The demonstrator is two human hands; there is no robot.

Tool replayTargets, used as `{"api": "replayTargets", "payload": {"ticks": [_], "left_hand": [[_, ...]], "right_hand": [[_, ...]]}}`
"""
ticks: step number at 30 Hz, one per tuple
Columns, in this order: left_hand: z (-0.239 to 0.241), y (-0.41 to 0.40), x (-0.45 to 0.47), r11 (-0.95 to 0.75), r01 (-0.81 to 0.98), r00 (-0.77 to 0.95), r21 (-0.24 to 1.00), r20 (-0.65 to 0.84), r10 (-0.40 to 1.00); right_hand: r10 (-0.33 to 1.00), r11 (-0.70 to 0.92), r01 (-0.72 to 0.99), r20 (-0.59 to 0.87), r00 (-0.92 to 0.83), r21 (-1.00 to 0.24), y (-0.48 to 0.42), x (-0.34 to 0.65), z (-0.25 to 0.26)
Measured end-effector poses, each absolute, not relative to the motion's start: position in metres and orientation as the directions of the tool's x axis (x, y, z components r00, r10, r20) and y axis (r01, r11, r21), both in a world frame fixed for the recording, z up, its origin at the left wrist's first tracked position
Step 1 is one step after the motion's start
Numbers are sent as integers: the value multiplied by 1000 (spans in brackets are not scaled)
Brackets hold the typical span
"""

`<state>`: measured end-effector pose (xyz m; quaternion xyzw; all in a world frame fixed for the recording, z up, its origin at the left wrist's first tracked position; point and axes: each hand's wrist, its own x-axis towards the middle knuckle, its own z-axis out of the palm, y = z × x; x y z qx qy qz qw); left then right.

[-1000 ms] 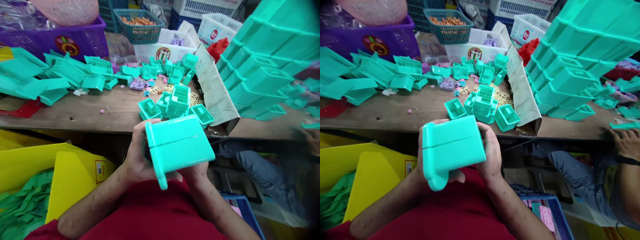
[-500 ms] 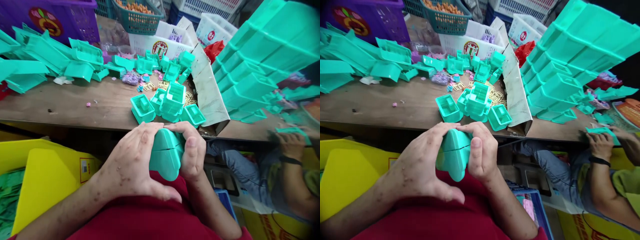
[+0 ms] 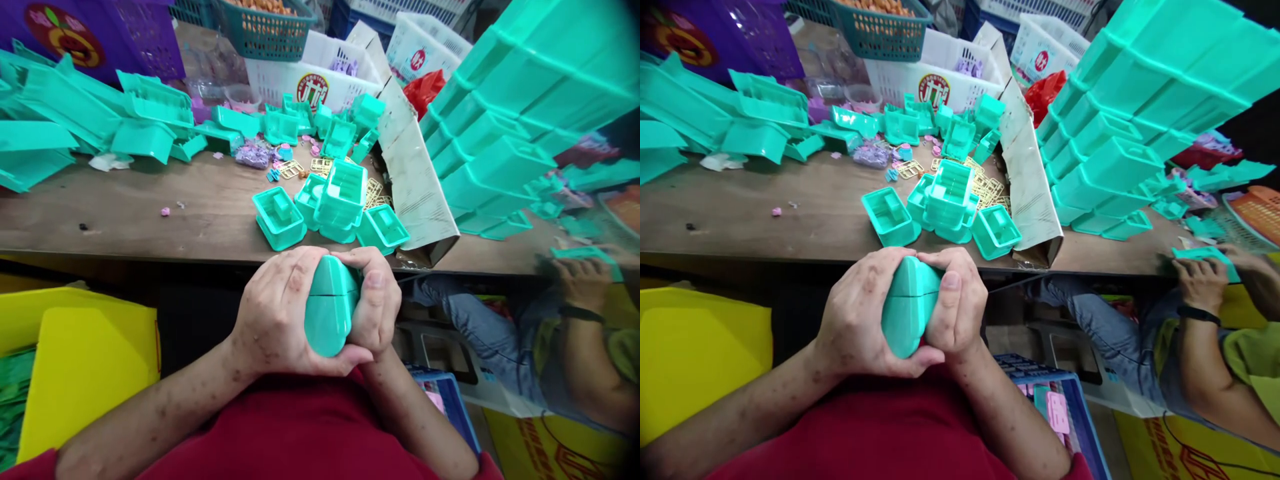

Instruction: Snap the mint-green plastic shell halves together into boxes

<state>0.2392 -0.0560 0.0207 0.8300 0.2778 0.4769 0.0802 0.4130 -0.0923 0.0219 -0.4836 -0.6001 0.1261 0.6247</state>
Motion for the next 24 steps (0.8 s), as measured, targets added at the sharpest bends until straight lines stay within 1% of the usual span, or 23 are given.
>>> {"api": "replayTargets", "payload": {"ticks": [4, 8, 10, 12, 14, 17, 20, 24], "left_hand": [[18, -53, 231, -815, 458, 382, 355, 749, 541], [34, -55, 215, -756, 498, 439, 425, 628, 642], [46, -55, 202, -753, 474, 497, 456, 567, 656], [54, -54, 189, -789, 423, 554, 446, 562, 614], [53, -52, 178, -808, 383, 577, 447, 567, 587], [39, -49, 170, -776, 346, 606, 527, 506, 613], [20, -46, 168, -736, 336, 651, 587, 419, 632], [3, -41, 166, -629, 328, 582, 704, 374, 722]], "right_hand": [[745, 485, 399, 607, 278, -778, -83, 402, 15], [801, 468, 312, 546, 244, -827, -74, 398, 17], [838, 433, 211, 478, 263, -876, -70, 402, 22], [865, 401, 62, 400, 302, -914, -67, 409, 28], [874, 377, -49, 338, 350, -925, -67, 414, 29], [899, 301, -96, 249, 360, -949, -76, 418, 21], [932, 231, -117, 185, 311, -966, -92, 417, 2], [979, 154, -150, 130, 159, -977, -113, 422, -22]]}}
